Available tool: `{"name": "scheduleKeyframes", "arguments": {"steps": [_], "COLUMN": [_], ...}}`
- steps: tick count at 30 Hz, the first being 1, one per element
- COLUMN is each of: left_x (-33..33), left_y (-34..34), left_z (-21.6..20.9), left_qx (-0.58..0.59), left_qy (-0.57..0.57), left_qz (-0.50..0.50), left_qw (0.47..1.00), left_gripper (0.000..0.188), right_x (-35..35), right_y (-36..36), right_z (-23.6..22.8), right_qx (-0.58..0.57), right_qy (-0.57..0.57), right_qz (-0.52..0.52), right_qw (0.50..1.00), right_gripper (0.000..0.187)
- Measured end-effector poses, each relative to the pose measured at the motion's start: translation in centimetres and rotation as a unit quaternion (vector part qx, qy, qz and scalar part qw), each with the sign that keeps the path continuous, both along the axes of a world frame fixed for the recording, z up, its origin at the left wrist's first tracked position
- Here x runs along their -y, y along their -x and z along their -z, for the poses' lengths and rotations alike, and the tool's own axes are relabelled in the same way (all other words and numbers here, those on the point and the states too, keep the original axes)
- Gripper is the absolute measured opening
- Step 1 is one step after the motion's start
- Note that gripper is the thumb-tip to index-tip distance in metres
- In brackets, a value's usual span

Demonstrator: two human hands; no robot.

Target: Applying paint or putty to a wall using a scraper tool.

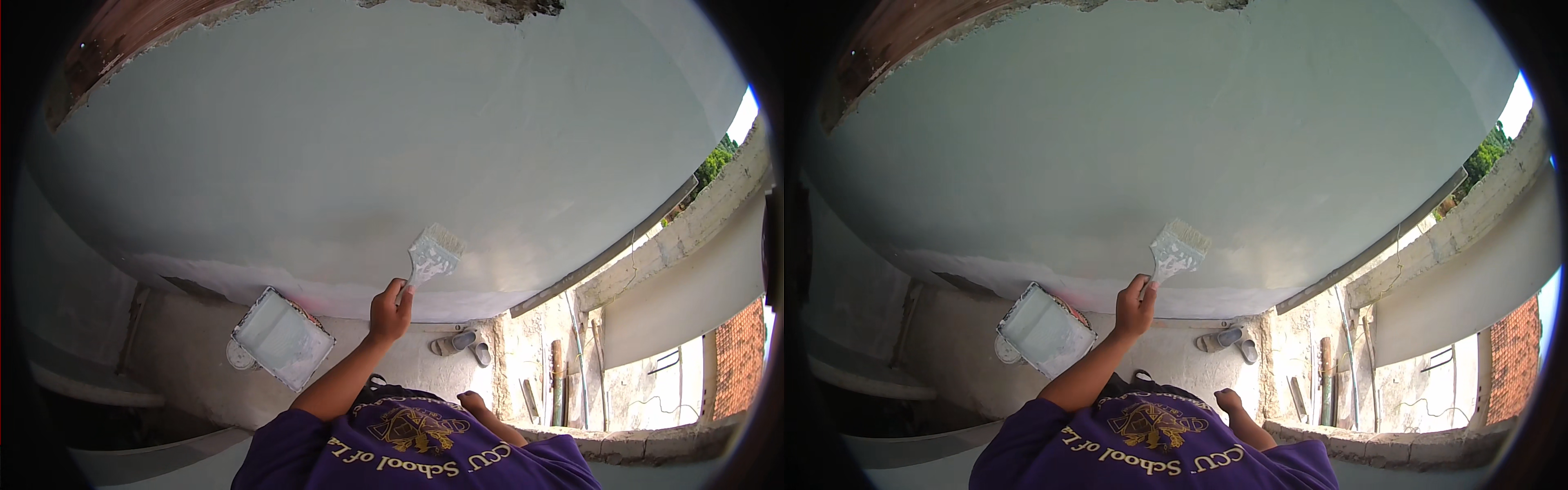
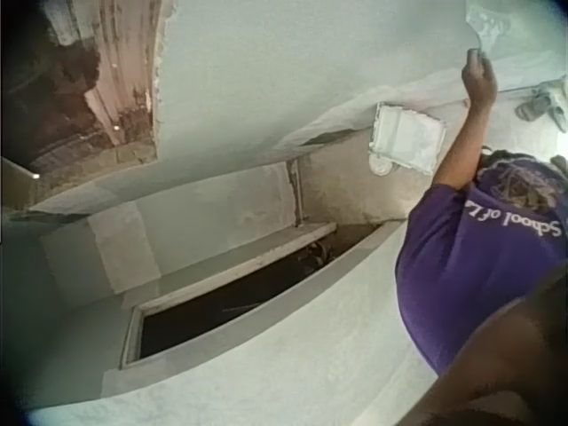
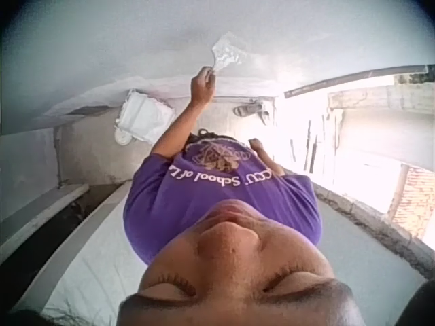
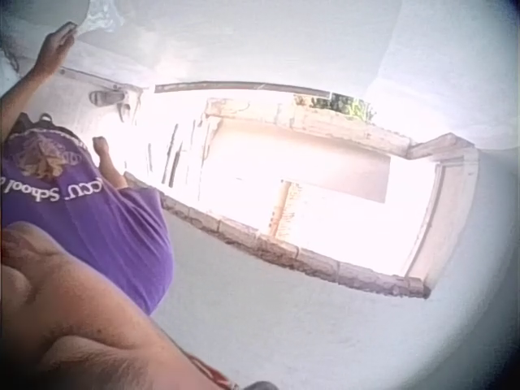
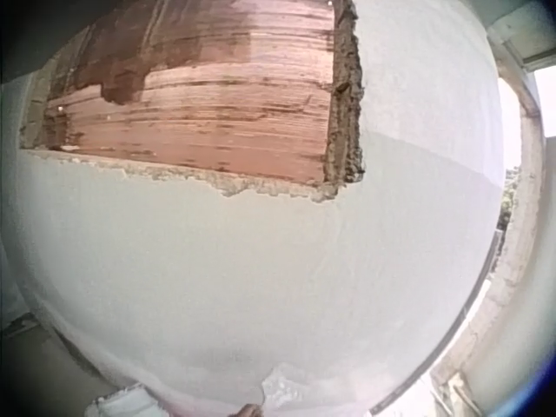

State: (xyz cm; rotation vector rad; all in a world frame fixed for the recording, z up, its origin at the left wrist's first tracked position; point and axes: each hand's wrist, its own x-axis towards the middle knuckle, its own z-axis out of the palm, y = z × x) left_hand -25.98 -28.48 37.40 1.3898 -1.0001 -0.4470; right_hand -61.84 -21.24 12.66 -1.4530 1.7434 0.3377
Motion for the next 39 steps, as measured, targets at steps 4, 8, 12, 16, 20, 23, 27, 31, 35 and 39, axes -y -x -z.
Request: {"name": "scheduleKeyframes", "arguments": {"steps": [4,8,12,16,20,23,27,31,35,39], "left_x": [0.4,0.8,1.8,1.4,2.7,1.1,-1.3,0.5,-0.5,0.1], "left_y": [0.7,-1.0,0.3,-1.3,-2.8,-3.4,-4.8,-4.7,-3.0,-3.4], "left_z": [2.9,11.7,3.6,-5.7,-0.7,9.1,19.5,9.2,-0.2,-2.8], "left_qx": [0.007,-0.123,-0.070,-0.003,0.048,0.021,-0.109,-0.202,-0.187,-0.105], "left_qy": [-0.080,-0.246,-0.137,0.070,-0.010,-0.157,-0.297,-0.181,-0.038,0.028], "left_qz": [0.034,0.002,-0.013,0.032,-0.005,-0.045,-0.046,-0.030,0.040,0.040], "left_qw": [0.996,0.961,0.988,0.997,0.999,0.986,0.947,0.962,0.981,0.993], "left_gripper": [0.027,0.027,0.025,0.020,0.018,0.021,0.026,0.027,0.025,0.025], "right_x": [-0.3,-0.4,-1.1,-1.5,-1.1,-0.9,-0.6,-0.9,-0.6,-1.2], "right_y": [0.0,-0.6,0.4,0.5,0.1,-0.5,-1.6,-1.0,-0.5,-0.2], "right_z": [-0.5,-0.1,0.5,-0.1,0.0,0.3,-0.3,1.3,0.9,1.1], "right_qx": [-0.008,0.007,0.005,-0.005,-0.014,-0.005,0.024,0.017,0.008,0.004], "right_qy": [-0.011,0.016,0.002,-0.018,-0.034,-0.006,0.006,0.003,0.000,0.005], "right_qz": [0.002,-0.007,0.025,0.027,0.007,0.020,0.030,0.034,0.019,0.027], "right_qw": [1.000,1.000,1.000,0.999,0.999,1.000,0.999,0.999,1.000,1.000], "right_gripper": [0.045,0.046,0.045,0.045,0.046,0.045,0.047,0.048,0.047,0.046]}}
